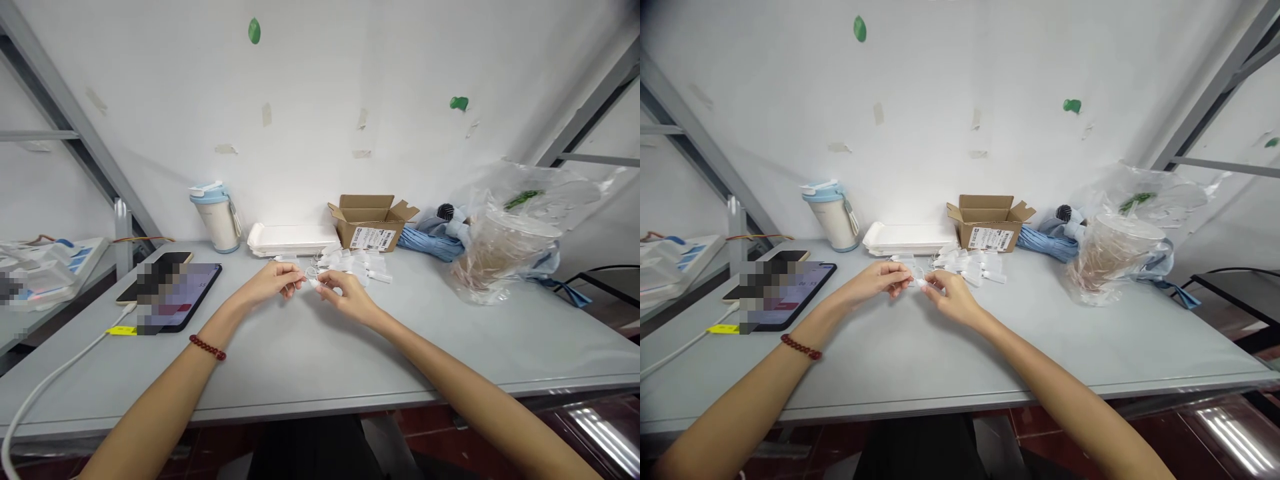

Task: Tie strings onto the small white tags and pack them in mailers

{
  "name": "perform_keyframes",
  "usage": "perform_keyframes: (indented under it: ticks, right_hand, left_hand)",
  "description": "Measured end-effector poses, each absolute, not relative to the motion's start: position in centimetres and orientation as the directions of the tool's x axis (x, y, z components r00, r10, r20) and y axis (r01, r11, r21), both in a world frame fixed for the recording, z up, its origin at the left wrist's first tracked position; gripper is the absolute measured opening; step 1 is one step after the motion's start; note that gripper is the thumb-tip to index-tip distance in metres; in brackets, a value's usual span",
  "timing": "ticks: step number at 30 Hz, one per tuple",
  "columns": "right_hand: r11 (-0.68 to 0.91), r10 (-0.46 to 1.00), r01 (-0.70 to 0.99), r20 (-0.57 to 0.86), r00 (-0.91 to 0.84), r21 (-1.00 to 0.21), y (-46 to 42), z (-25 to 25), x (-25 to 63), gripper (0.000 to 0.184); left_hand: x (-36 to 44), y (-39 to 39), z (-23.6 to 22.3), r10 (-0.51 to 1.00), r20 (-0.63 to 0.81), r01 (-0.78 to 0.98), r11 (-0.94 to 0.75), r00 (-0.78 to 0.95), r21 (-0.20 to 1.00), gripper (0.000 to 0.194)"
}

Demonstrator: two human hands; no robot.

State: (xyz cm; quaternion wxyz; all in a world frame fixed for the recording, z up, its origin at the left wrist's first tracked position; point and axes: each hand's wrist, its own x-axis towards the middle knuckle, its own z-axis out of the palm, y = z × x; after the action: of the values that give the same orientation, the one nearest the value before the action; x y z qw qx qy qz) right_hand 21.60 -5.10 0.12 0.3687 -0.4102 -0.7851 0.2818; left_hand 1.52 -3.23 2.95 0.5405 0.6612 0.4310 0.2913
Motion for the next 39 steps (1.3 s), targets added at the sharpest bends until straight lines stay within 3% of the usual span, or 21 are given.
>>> perform_keyframes:
  ticks: [22, 39]
  right_hand:
    - [0.525, 0.838, 0.407, 0.371, -0.400, -0.748, -5.04, 0.30, 21.72, 0.013]
    - [0.651, 0.759, 0.484, 0.509, -0.406, -0.584, -4.53, -0.67, 22.01, 0.014]
  left_hand:
    - [1.06, -2.95, 2.57, 0.882, -0.058, 0.215, -0.050, 0.467, 0.975, 0.028]
    - [1.89, -3.30, 2.15, 0.890, 0.013, 0.333, -0.185, 0.457, 0.925, 0.023]
